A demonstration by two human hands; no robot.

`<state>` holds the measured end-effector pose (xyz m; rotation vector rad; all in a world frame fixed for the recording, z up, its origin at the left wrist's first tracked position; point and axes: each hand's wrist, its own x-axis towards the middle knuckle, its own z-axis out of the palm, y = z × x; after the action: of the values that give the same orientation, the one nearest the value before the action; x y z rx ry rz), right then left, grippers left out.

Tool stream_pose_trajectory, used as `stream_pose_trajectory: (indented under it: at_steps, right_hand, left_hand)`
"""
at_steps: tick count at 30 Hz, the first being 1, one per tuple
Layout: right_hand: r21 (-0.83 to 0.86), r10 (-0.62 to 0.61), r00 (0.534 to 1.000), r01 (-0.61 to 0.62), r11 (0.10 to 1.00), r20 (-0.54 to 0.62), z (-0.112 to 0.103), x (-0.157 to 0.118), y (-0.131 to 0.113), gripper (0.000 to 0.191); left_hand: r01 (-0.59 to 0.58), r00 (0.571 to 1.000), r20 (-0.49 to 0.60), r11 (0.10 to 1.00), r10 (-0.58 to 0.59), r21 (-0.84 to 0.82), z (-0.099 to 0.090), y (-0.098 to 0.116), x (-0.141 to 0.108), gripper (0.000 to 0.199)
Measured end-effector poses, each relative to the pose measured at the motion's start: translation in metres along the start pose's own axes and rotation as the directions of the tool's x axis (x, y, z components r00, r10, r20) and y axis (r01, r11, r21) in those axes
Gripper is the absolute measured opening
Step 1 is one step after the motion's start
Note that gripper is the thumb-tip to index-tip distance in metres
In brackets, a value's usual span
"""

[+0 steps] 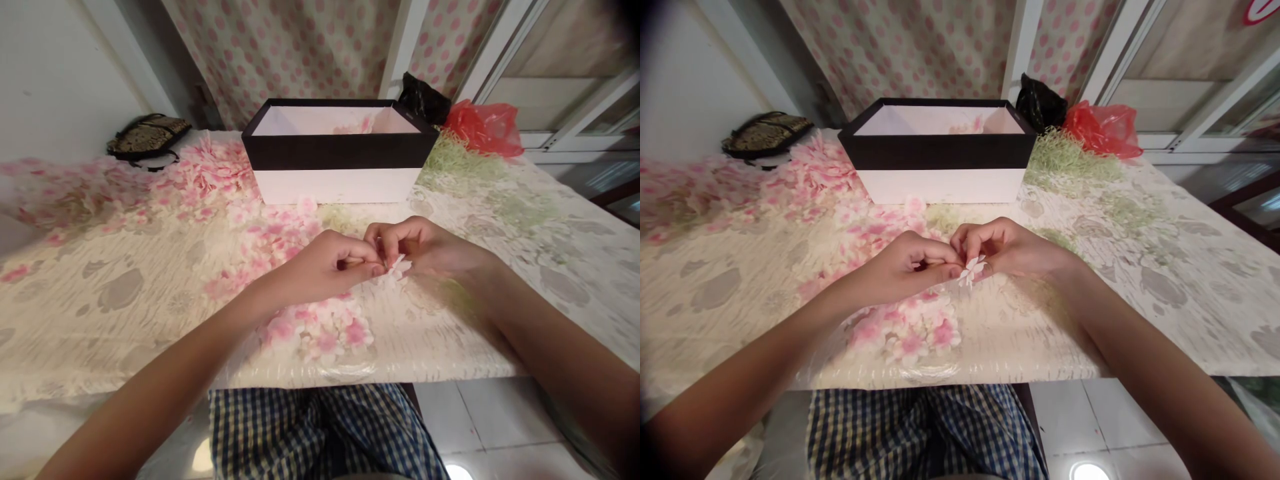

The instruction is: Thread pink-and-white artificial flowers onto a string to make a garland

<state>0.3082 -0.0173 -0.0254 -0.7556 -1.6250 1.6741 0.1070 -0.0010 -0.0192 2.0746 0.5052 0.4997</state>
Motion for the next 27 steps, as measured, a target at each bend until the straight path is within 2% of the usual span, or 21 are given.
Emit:
stream_pose_trajectory:
  at_steps: [4, 11, 14, 16, 18, 21, 22, 23, 24, 25, 26, 27]
  right_hand:
    - [-0.021, -0.008, 0.999, 0.009, 1.000, 0.043, -0.001, 0.001, 0.002, 0.015]
    - [-0.039, -0.054, 0.998, 0.056, 0.998, 0.031, 0.000, 0.003, 0.011, 0.019]
    - [-0.052, -0.059, 0.998, 0.061, 0.997, 0.035, 0.003, 0.004, 0.009, 0.020]
    - [-0.092, -0.086, 0.996, 0.084, 0.992, -0.015, 0.004, 0.003, 0.003, 0.019]
    - [-0.140, -0.158, 0.980, 0.140, 0.980, -0.121, 0.004, 0.000, -0.006, 0.019]
    - [-0.271, -0.264, 0.919, 0.185, 0.945, -0.293, -0.006, -0.010, -0.021, 0.027]
    - [-0.365, -0.267, 0.904, 0.138, 0.921, -0.333, -0.013, -0.014, -0.024, 0.028]
    - [-0.486, -0.245, 0.896, 0.038, 0.873, -0.370, -0.021, -0.018, -0.026, 0.027]
    - [-0.612, -0.197, 0.896, -0.099, 0.785, -0.398, -0.030, -0.022, -0.026, 0.024]
    - [-0.704, -0.096, 0.899, -0.265, 0.658, -0.428, -0.039, -0.026, -0.024, 0.020]
    - [-0.754, 0.003, 0.882, -0.405, 0.517, -0.471, -0.048, -0.029, -0.021, 0.017]
    - [-0.780, 0.088, 0.864, -0.488, 0.392, -0.496, -0.056, -0.032, -0.017, 0.015]
  left_hand:
    - [-0.012, 1.000, 0.025, 1.000, 0.011, 0.018, 0.000, -0.001, 0.000, 0.022]
    - [-0.050, 0.997, 0.060, 0.998, 0.048, 0.033, -0.004, 0.001, 0.000, 0.029]
    - [-0.048, 0.995, 0.090, 0.999, 0.048, -0.008, -0.004, 0.001, 0.001, 0.029]
    - [-0.046, 0.998, 0.042, 0.997, 0.048, -0.062, -0.002, 0.000, 0.002, 0.027]
    - [-0.059, 0.997, -0.058, 0.989, 0.052, -0.134, 0.002, -0.001, 0.004, 0.021]
    - [-0.076, 0.989, -0.144, 0.960, 0.038, -0.269, 0.006, -0.004, 0.006, 0.009]
    - [-0.073, 0.989, -0.142, 0.951, 0.031, -0.300, 0.007, -0.004, 0.006, 0.010]
    - [-0.066, 0.991, -0.133, 0.947, 0.025, -0.314, 0.008, -0.005, 0.006, 0.012]
    - [-0.060, 0.993, -0.117, 0.950, 0.024, -0.307, 0.009, -0.006, 0.006, 0.011]
    - [-0.048, 0.995, -0.093, 0.959, 0.023, -0.281, 0.009, -0.007, 0.005, 0.010]
    - [-0.040, 0.998, -0.066, 0.970, 0.024, -0.239, 0.011, -0.008, 0.005, 0.010]
    - [-0.038, 0.999, -0.039, 0.983, 0.032, -0.181, 0.012, -0.009, 0.005, 0.011]
